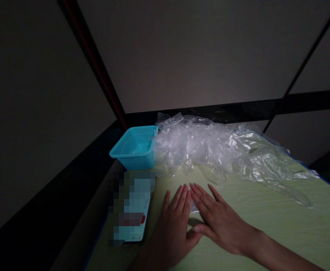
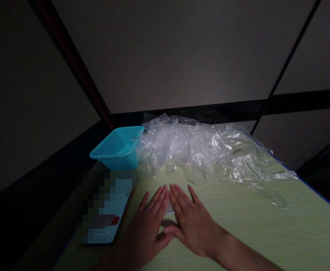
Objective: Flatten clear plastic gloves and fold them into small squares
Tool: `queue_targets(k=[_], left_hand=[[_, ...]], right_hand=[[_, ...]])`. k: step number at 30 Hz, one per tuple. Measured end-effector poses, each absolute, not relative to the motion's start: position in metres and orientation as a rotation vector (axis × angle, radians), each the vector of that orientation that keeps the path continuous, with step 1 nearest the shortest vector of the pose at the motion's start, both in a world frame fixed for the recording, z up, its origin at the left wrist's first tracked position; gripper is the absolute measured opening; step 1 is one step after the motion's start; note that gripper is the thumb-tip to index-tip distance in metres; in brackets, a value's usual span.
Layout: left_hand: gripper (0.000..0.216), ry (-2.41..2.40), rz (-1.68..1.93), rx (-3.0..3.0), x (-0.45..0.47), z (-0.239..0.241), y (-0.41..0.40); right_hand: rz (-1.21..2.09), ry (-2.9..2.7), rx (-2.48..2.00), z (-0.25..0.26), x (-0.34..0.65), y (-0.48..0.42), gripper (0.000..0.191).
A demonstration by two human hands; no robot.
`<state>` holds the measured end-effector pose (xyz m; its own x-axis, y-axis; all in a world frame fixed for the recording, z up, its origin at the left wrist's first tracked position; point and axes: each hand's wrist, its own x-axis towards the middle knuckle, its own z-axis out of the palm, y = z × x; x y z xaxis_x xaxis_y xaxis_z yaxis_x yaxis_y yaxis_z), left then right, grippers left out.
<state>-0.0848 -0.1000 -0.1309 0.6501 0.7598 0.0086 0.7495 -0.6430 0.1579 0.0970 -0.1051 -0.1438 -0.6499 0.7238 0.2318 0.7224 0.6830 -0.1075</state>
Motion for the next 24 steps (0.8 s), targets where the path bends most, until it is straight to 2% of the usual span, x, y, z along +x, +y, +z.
queue_targets(k=[12, 18, 20, 24], left_hand=[[0.082, 1.284, 0.174, 2.702, -0.091, -0.141, -0.097], [0.084, 1.3, 0.159, 2.7, -0.088, -0.138, -0.099], [0.085, 1.293, 0.193, 2.689, -0.089, -0.14, -0.099], [0.094, 1.321, 0.383, 2.625, -0.09, -0.142, -0.098]], right_hand=[[0.058, -2.649, -1.193, -0.144, 0.097, -0.104, 0.068], [0.195, -2.56, -1.179, -0.14, 0.101, -0.101, 0.068], [0.209, -2.482, -1.187, -0.137, 0.103, -0.099, 0.061], [0.084, -2.425, -1.034, -0.131, 0.107, -0.095, 0.027]])
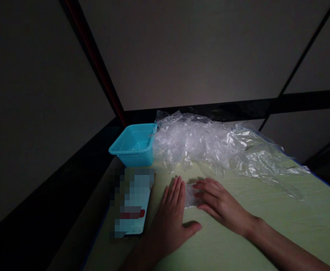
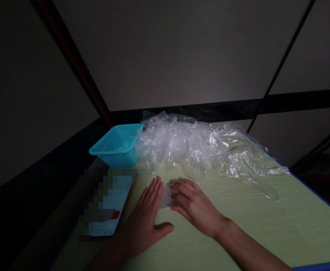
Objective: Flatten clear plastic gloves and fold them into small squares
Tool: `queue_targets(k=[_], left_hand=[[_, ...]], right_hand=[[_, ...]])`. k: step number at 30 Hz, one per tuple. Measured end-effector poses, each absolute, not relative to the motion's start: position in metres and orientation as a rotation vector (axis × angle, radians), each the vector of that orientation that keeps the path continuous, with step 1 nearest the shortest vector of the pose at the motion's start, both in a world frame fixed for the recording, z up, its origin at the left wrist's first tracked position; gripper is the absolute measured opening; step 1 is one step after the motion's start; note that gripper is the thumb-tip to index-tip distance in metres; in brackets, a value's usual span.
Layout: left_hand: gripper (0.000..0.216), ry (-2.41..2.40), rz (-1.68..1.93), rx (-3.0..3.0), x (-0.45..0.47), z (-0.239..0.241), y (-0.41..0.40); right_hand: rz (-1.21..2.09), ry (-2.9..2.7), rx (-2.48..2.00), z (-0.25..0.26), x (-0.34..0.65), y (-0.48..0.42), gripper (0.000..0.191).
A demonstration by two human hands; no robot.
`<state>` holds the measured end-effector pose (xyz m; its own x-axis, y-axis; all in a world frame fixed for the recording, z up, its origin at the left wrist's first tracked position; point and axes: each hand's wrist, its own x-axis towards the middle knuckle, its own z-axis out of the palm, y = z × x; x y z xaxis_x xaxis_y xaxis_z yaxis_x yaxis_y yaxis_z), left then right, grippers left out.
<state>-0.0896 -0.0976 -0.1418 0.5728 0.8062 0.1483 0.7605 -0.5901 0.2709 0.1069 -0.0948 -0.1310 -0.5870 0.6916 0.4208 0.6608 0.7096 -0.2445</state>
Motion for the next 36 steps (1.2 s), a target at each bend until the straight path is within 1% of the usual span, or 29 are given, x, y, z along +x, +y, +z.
queue_targets(k=[2, 6, 7, 8, 12, 19, 21, 23, 28, 32, 33, 36], left_hand=[[0.089, 1.345, 0.504, 2.601, -0.091, -0.14, -0.096], [0.044, 1.329, 0.688, 2.641, -0.093, -0.135, -0.093], [0.037, 1.316, 0.711, 2.656, -0.093, -0.134, -0.093], [0.034, 1.31, 0.721, 2.666, -0.094, -0.133, -0.093], [0.034, 1.332, 0.686, 2.662, -0.093, -0.132, -0.094], [0.031, 1.284, 0.732, 2.681, -0.091, -0.132, -0.094], [0.031, 1.273, 0.754, 2.678, -0.092, -0.132, -0.094], [0.03, 1.263, 0.759, 2.683, -0.092, -0.132, -0.094], [0.018, 1.158, 0.821, 2.672, -0.091, -0.127, -0.093], [0.02, 1.242, 0.826, 2.322, -0.089, -0.121, -0.096], [0.02, 1.288, 0.804, 2.208, -0.089, -0.12, -0.096], [0.018, 1.366, 0.777, 1.86, -0.09, -0.121, -0.096]], right_hand=[[-0.001, -2.439, -0.924, -0.13, 0.106, -0.094, 0.022], [-0.107, -2.483, -0.89, -0.131, 0.104, -0.096, 0.025], [-0.139, -2.503, -0.889, -0.131, 0.104, -0.096, 0.026], [-0.183, -2.521, -0.88, -0.132, 0.104, -0.097, 0.026], [-0.356, -2.56, -0.834, -0.134, 0.106, -0.097, 0.023], [-0.319, -2.554, -0.873, -0.136, 0.105, -0.094, 0.017], [-0.224, -2.509, -0.902, -0.135, 0.104, -0.093, 0.016], [-0.049, -2.467, -0.945, -0.133, 0.105, -0.093, 0.013], [0.499, -2.246, -0.999, -0.128, 0.106, -0.092, 0.012], [1.013, -1.883, -0.929, -0.127, 0.103, -0.091, 0.005], [1.119, -1.787, -0.904, -0.128, 0.101, -0.091, 0.006], [1.313, -1.541, -0.863, -0.133, 0.095, -0.089, 0.024]])
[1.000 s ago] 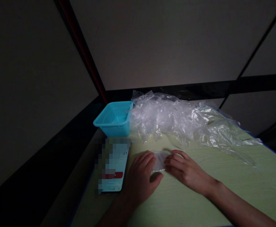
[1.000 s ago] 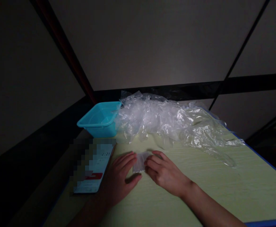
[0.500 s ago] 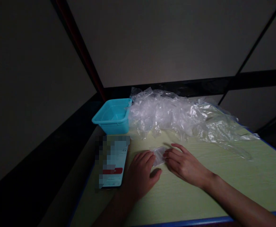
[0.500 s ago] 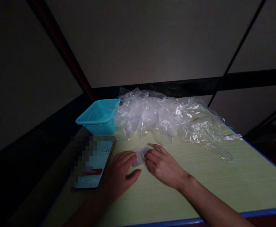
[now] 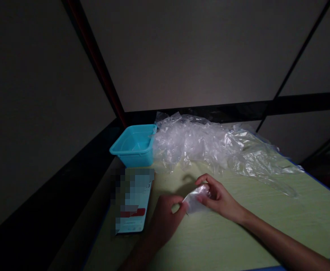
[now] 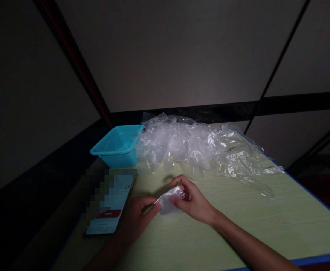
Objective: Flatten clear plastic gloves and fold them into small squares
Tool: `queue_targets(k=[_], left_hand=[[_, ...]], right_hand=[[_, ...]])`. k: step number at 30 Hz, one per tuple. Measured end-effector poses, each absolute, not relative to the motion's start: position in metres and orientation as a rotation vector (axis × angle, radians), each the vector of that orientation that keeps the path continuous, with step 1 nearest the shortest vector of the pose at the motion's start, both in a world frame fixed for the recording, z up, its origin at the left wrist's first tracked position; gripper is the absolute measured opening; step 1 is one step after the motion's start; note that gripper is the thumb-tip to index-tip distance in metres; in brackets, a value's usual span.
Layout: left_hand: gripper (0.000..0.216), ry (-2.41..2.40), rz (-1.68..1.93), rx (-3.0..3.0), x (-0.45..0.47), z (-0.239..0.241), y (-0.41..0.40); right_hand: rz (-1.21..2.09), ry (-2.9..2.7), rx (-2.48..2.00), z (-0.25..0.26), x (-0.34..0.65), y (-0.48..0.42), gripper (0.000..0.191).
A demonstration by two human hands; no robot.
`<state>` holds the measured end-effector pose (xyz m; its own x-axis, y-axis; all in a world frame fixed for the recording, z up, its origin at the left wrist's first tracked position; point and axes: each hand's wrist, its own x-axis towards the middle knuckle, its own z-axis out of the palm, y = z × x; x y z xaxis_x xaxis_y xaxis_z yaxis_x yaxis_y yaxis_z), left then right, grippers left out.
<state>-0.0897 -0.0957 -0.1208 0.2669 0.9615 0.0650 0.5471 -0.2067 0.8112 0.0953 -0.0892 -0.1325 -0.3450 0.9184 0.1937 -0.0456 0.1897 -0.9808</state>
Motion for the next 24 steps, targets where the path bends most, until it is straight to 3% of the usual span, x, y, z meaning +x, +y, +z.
queue_targets(k=[5, 24], left_hand=[[0.024, 1.326, 0.749, 1.585, -0.091, -0.122, -0.091], [0.023, 1.201, 0.829, 1.447, -0.093, -0.113, -0.081]], right_hand=[[1.442, -1.373, -0.886, -0.138, 0.091, -0.088, 0.035], [1.505, -1.21, -0.924, -0.133, 0.097, -0.086, 0.043]])
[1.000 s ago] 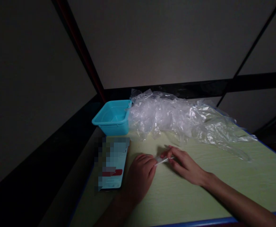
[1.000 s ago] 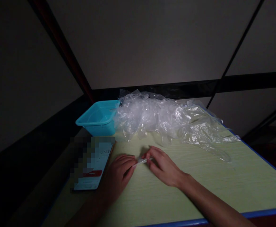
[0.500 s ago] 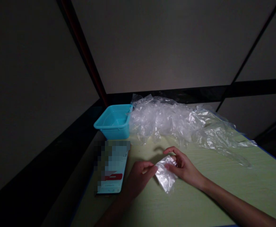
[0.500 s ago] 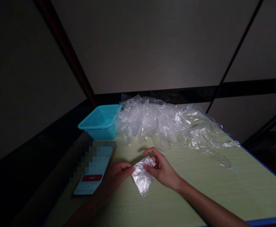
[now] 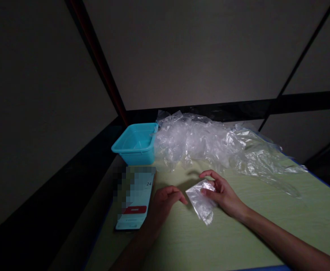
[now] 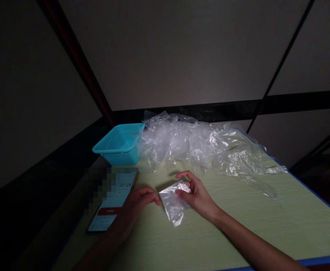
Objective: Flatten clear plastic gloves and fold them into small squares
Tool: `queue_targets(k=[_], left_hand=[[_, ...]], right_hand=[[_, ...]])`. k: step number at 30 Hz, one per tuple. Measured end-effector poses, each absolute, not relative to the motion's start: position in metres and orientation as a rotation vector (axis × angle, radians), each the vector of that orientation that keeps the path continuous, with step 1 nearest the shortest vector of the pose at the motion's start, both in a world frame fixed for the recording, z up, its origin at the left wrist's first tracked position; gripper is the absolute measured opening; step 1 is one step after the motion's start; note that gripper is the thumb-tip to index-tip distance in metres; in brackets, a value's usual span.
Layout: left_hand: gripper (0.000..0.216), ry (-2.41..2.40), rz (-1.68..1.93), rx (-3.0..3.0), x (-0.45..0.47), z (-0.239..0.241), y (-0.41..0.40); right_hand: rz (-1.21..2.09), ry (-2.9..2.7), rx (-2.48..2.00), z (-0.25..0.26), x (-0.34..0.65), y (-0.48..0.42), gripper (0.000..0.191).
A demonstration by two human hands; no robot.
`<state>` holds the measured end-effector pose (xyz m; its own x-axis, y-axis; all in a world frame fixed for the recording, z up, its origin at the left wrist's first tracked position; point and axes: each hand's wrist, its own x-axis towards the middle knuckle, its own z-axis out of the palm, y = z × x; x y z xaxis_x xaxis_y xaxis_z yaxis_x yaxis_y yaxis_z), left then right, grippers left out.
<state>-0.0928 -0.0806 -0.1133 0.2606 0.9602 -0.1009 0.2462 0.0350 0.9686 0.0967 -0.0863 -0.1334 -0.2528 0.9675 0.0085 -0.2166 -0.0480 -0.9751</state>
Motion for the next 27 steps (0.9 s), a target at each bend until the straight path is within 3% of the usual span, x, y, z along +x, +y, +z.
queue_targets(k=[27], left_hand=[[0.019, 1.083, 0.696, 1.522, -0.0911, -0.1171, -0.0868]], right_hand=[[1.5, -1.248, -0.944, -0.1357, 0.0971, -0.0868, 0.045]])
